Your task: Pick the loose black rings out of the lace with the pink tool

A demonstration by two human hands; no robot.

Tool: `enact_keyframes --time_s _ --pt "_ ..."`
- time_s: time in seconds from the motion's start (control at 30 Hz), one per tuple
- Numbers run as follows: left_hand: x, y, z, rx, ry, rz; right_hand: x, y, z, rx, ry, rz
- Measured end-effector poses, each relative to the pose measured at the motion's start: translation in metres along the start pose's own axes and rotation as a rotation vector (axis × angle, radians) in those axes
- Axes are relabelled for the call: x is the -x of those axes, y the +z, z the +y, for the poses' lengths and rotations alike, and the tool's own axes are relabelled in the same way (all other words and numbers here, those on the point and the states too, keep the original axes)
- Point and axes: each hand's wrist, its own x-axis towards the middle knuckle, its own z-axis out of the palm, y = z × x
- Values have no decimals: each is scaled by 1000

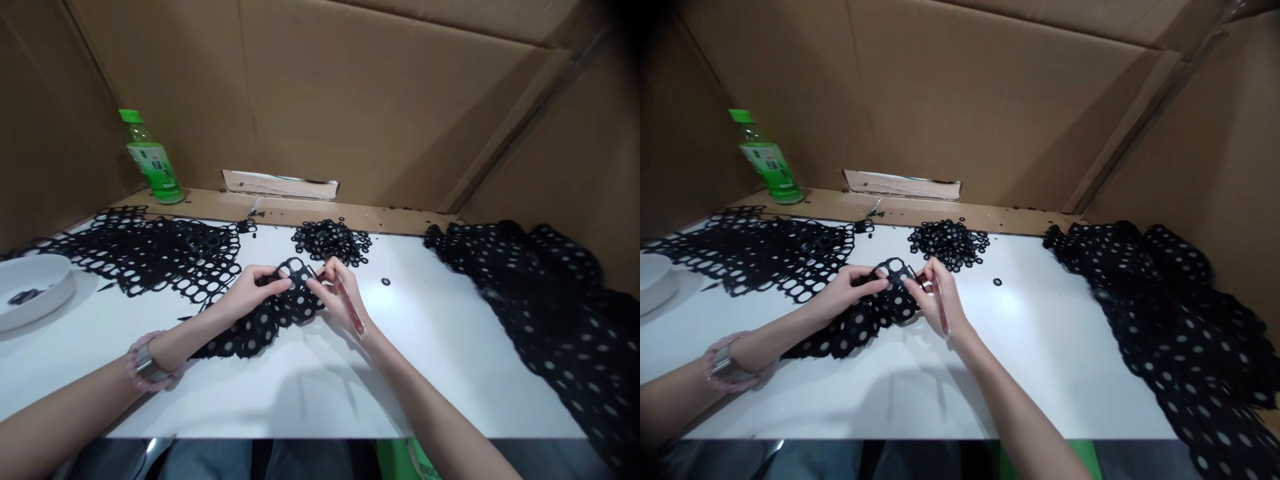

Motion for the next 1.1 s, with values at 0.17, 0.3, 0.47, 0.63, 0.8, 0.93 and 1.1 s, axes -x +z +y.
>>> enact_keyframes --time_s 0.17,0.3,0.47,0.63,0.8,0.93,1.1 --pt "1 1 4 26 -25 12 -5 -11 -6 -178 7 175" --pt "1 1 3 20 -29 -12 -10 -15 -10 -254 37 197" --pt "-1 1 -3 -7 53 22 -7 -8 -11 -370 210 179" --pt "-1 1 -5 -32 78 82 -4 -6 -5 -487 270 163" --pt "0 0 0 9 106 139 -4 -5 -3 -471 261 133" --pt "-1 -1 0 12 124 161 -2 -2 -8 -415 296 43" --pt "-2 -1 -4 3 132 169 2 3 -10 -405 362 -35"
